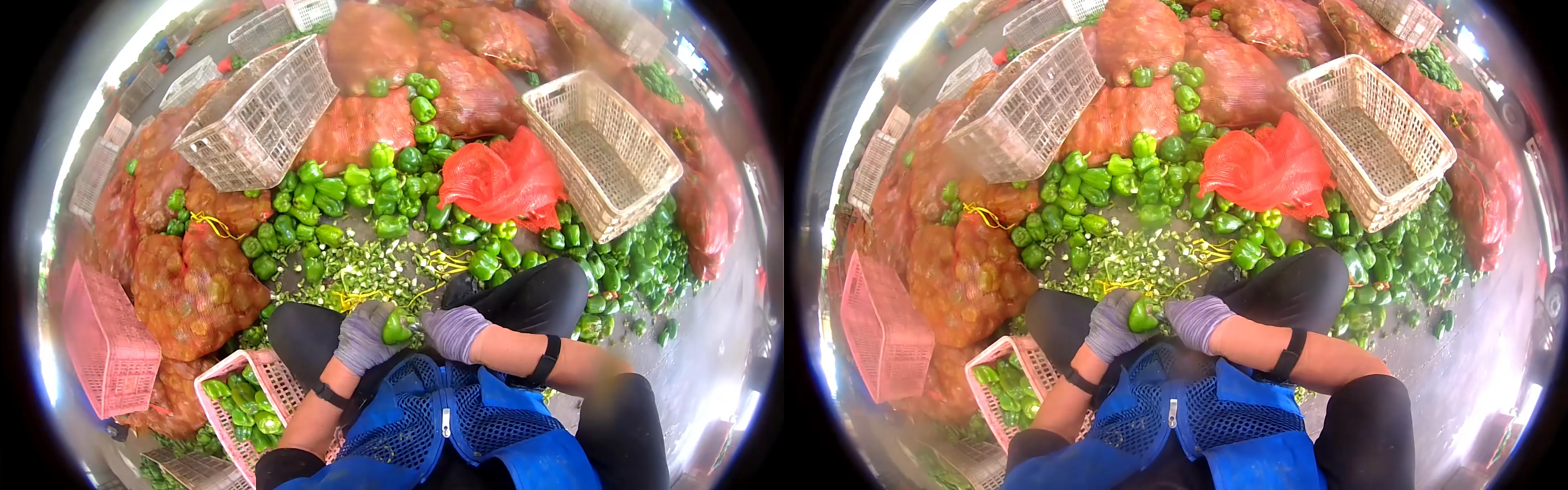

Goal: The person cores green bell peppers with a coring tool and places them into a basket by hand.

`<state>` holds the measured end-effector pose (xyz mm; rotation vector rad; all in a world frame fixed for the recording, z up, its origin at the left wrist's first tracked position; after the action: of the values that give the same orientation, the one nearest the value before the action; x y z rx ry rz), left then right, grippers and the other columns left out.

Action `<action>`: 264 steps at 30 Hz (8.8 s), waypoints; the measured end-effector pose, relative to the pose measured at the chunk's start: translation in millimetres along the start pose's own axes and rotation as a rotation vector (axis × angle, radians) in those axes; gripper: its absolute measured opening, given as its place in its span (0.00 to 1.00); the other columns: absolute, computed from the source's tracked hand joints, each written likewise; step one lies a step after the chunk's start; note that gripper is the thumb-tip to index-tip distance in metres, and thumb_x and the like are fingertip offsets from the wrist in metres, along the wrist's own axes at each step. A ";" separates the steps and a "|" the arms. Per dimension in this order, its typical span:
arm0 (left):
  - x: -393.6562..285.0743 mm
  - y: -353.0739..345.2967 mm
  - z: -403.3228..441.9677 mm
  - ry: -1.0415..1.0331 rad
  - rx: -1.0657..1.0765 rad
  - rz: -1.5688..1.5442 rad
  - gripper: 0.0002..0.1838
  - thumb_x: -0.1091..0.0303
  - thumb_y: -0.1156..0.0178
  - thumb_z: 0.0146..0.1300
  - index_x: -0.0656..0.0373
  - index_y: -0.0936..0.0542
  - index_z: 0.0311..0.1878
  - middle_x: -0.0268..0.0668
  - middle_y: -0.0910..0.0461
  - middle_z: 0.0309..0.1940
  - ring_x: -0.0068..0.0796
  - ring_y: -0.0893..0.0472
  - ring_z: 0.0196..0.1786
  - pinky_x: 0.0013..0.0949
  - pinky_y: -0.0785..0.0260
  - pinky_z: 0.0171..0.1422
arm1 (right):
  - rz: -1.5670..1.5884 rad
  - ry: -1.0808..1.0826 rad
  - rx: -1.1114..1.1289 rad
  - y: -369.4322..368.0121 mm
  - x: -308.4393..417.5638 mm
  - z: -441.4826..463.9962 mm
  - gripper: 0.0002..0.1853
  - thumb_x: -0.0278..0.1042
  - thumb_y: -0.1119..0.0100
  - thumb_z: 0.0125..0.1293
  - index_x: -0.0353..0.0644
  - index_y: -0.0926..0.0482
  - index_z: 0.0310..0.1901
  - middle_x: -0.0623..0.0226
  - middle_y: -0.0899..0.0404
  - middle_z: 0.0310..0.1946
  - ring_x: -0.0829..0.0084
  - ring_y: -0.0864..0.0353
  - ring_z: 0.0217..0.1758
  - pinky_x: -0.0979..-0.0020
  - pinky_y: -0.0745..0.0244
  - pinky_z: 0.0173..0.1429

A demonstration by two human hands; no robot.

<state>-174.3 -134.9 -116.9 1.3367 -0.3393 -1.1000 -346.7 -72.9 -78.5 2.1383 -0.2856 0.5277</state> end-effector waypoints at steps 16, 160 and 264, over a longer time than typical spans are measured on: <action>20.1 0.6 11.1 0.668 -0.087 -0.163 0.46 0.51 0.20 0.35 0.62 0.29 0.57 0.46 0.23 0.47 0.44 0.22 0.49 0.40 0.28 0.56 | 0.623 -0.065 -0.509 -28.9 -66.6 87.9 0.23 0.46 0.46 0.65 0.33 0.26 0.51 0.50 0.18 0.32 0.54 0.17 0.34 0.59 0.23 0.36; 55.7 189.4 -162.4 0.947 -0.669 0.427 0.35 0.50 0.24 0.36 0.57 0.25 0.48 0.41 0.21 0.35 0.42 0.19 0.35 0.39 0.24 0.41 | 0.802 0.119 -0.163 33.7 -51.4 126.1 0.19 0.24 0.43 0.62 0.35 0.28 0.56 0.69 0.23 0.37 0.79 0.27 0.36 0.76 0.29 0.41; 40.0 29.6 -25.4 0.288 0.068 0.101 0.36 0.53 0.28 0.41 0.52 0.25 0.57 0.47 0.25 0.54 0.48 0.23 0.54 0.46 0.25 0.53 | 0.769 0.183 0.338 -20.9 12.6 83.8 0.19 0.41 0.44 0.66 0.35 0.27 0.51 0.64 0.25 0.19 0.75 0.27 0.17 0.70 0.30 0.21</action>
<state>-122.5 -155.4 -112.6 1.4991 -0.2296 -0.8046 -305.3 -129.3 -130.8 2.2301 -0.9865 1.2752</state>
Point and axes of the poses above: each hand's wrist, its own z-axis towards the middle knuckle, its own y-axis out of the back of the hand, x = y × z, the point moved 3 cm from there along z, towards the middle knuckle
